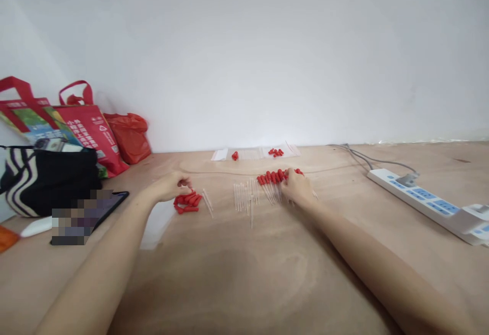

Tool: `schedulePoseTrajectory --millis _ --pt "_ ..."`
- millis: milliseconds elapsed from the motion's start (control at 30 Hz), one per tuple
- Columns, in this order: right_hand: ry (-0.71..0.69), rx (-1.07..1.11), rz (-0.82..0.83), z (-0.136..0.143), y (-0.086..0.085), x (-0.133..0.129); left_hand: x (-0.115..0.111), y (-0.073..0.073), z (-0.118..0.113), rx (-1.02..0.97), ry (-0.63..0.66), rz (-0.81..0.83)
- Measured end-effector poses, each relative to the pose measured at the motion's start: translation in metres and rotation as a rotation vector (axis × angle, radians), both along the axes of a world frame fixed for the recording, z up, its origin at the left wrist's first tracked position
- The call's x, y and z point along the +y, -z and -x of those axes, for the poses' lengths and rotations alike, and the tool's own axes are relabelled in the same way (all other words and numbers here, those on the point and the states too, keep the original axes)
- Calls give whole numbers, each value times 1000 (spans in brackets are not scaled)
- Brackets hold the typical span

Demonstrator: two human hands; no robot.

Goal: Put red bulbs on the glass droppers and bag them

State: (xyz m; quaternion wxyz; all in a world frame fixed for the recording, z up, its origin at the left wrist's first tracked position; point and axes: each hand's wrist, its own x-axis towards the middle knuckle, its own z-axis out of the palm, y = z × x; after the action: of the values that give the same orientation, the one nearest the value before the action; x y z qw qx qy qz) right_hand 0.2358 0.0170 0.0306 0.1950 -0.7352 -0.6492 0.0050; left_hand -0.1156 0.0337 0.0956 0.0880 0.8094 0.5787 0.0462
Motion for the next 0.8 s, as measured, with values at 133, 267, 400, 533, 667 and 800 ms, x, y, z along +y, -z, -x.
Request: schedulePoseTrajectory --millis 133,267,400,533,667,800 --pt "5 -62 -41 3 1 -1 0 5 17 -30 -131 144" --pt "-139 -71 -122 21 -3 -16 -1 13 15 -7 -155 216" --pt "-350 -9 -18 53 -2 -42 -3 13 4 58 -143 229" --pt "-440 -27 59 73 4 -58 -7 10 -7 50 -111 218" --pt "-431 -51 95 72 7 -58 -9 11 -19 -46 -7 202" --pt "-411 -57 105 63 7 -55 -9 17 -34 -72 48 136"
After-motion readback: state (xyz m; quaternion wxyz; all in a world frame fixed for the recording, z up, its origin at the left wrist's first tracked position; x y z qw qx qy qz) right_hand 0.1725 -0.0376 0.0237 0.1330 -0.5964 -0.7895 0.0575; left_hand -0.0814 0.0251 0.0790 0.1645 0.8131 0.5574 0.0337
